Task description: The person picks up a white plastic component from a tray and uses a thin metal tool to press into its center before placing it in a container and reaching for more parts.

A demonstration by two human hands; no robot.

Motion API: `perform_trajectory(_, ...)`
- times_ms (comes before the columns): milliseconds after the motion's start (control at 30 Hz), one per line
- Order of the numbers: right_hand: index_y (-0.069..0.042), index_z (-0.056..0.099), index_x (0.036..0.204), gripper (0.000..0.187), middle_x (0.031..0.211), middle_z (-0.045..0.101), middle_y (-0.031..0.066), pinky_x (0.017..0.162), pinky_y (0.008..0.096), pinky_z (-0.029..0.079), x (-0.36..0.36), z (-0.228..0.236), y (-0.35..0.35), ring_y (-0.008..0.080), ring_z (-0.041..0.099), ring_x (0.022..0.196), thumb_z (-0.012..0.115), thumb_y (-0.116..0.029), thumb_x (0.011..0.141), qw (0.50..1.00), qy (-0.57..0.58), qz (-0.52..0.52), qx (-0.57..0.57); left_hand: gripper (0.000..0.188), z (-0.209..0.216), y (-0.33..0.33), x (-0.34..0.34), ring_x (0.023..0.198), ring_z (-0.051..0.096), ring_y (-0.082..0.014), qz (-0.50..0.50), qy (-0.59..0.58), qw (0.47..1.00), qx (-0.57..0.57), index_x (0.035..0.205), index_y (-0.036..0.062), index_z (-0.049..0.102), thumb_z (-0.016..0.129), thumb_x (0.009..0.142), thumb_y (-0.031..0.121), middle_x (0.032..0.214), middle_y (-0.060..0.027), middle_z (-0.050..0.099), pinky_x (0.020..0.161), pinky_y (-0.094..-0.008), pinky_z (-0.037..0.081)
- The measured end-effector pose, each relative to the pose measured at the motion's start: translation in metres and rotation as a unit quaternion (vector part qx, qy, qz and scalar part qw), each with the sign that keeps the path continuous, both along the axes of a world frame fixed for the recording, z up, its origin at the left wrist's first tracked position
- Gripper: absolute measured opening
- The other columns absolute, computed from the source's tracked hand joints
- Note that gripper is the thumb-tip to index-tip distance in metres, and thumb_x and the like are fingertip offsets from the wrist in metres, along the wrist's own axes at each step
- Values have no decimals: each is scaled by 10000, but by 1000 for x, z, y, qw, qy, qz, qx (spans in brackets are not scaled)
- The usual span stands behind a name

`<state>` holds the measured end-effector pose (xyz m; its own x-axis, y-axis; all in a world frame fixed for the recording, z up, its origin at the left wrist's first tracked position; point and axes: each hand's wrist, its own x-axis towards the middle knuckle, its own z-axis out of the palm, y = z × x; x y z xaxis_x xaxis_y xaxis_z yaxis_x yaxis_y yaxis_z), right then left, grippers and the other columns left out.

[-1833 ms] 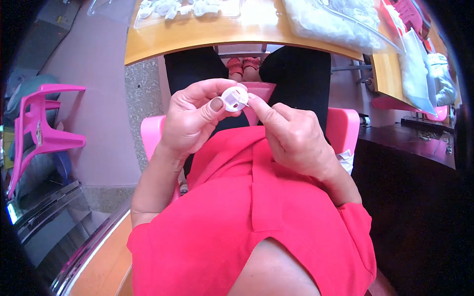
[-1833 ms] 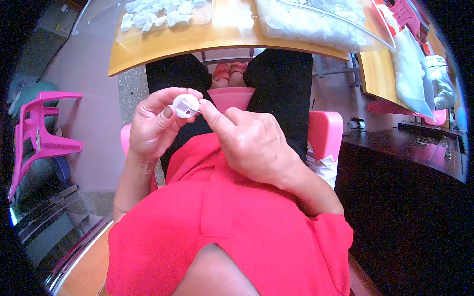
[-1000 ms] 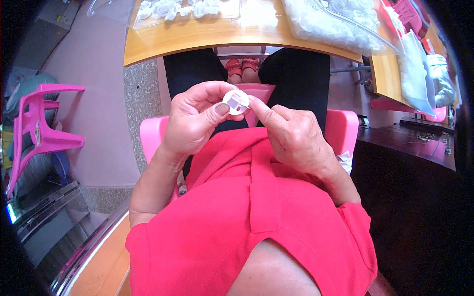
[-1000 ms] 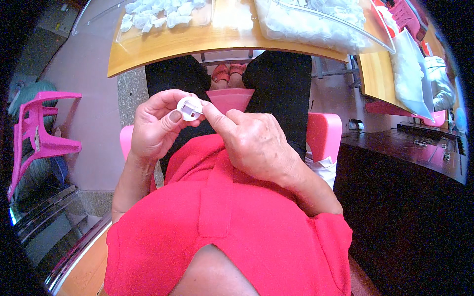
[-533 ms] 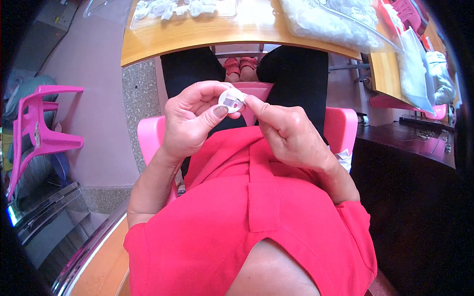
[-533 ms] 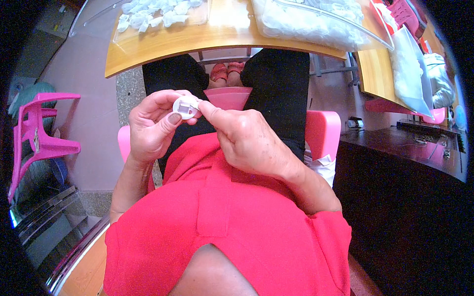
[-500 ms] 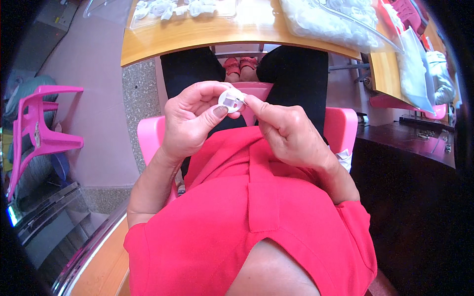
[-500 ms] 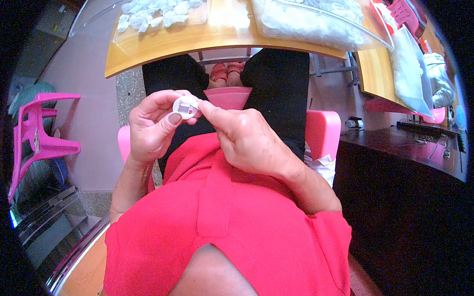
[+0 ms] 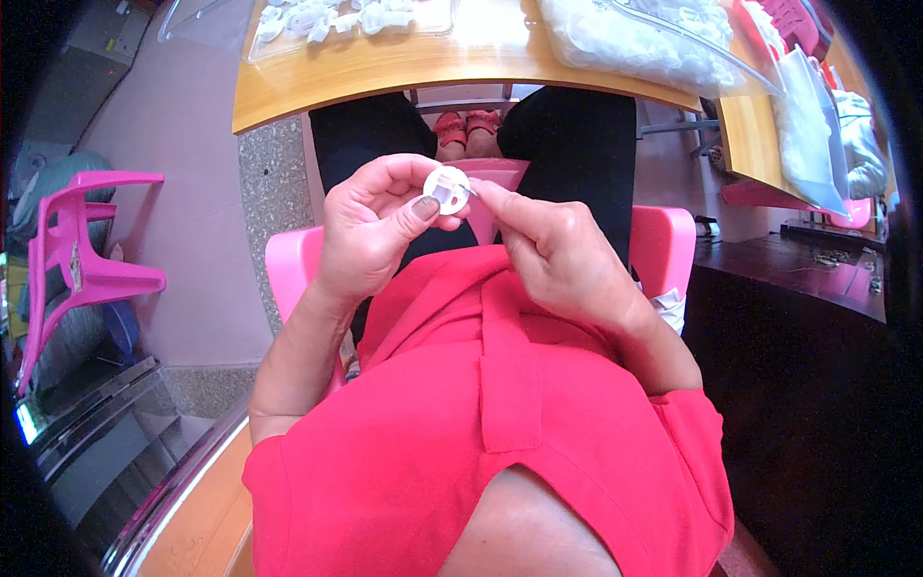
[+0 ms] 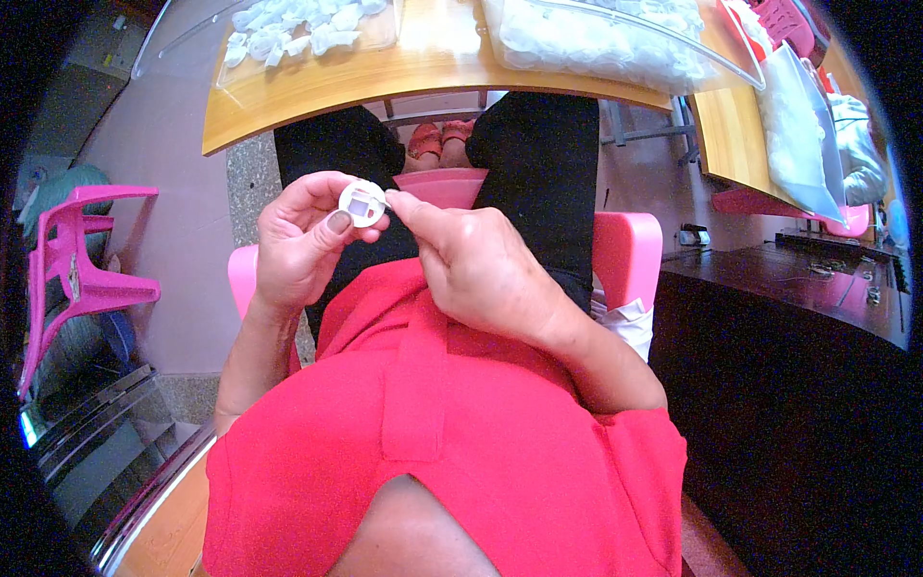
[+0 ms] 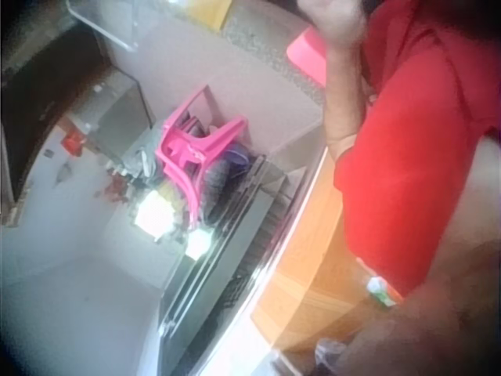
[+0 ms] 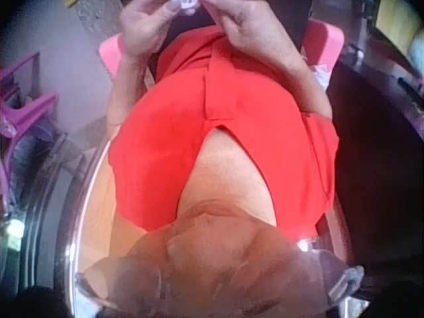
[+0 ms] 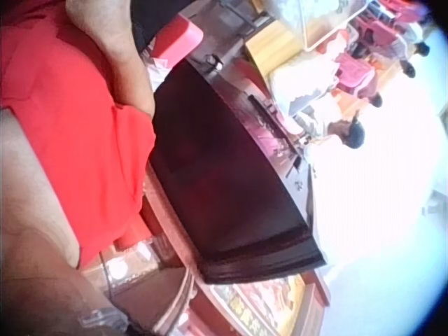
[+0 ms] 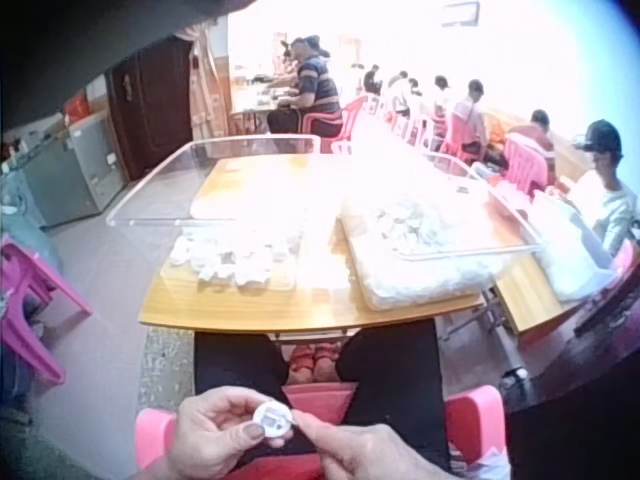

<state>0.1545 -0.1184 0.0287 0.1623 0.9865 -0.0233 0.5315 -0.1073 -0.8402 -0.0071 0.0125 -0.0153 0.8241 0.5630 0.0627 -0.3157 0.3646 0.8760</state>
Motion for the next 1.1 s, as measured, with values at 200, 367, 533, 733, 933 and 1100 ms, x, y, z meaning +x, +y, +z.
perform_trajectory(200, -51, 553, 1272, 470, 712, 581, 131, 551, 375, 509, -5, 13, -6, 271, 616, 608, 576, 47, 812, 968, -248, -7, 32, 338, 4, -4, 2, 910, 671, -261, 8, 24, 998, -62, 1217, -46, 530, 605, 902, 51, 1059, -178, 644, 779, -332, 567)
perform_trajectory(367, -46, 557, 1265, 468, 700, 560, 113, 545, 365, 521, -6, 15, -6, 246, 613, 600, 590, 35, 805, 954, -298, 5, 29, 332, 3, -4, 2, 906, 671, -256, 8, 40, 997, -65, 1214, -43, 540, 604, 901, 43, 1043, -170, 651, 776, -327, 566)
perform_trajectory(533, -29, 564, 1248, 480, 700, 567, 108, 538, 360, 523, -5, 15, -7, 235, 617, 608, 596, 48, 775, 945, -326, 18, 28, 309, 2, -5, 1, 898, 664, -223, 8, 52, 998, -38, 1194, -49, 555, 606, 897, 22, 1039, -153, 653, 794, -320, 564)
perform_trajectory(733, -27, 584, 1224, 500, 690, 569, 91, 533, 350, 515, -2, 13, -6, 223, 620, 624, 618, 45, 730, 939, -338, 39, 46, 291, 0, -4, 0, 868, 658, -184, -1, 40, 999, -26, 1173, -52, 572, 612, 891, 5, 1025, -132, 658, 804, -303, 560)
perform_trajectory(933, -29, 587, 1218, 513, 679, 557, 78, 512, 333, 492, 4, 15, -6, 211, 605, 610, 632, 38, 711, 935, -344, 69, 59, 311, -2, -2, -2, 883, 669, -244, -23, 29, 999, -26, 1175, -55, 572, 626, 880, 28, 1029, -176, 656, 778, -332, 559)
perform_trajectory(1100, -24, 584, 1220, 485, 685, 550, 68, 506, 327, 477, -1, 14, -7, 196, 594, 614, 632, -4, 738, 920, -382, 70, 58, 312, -2, -3, -2, 891, 666, -247, -28, 26, 999, -30, 1178, -56, 573, 623, 881, 24, 1036, -184, 654, 776, -336, 558)
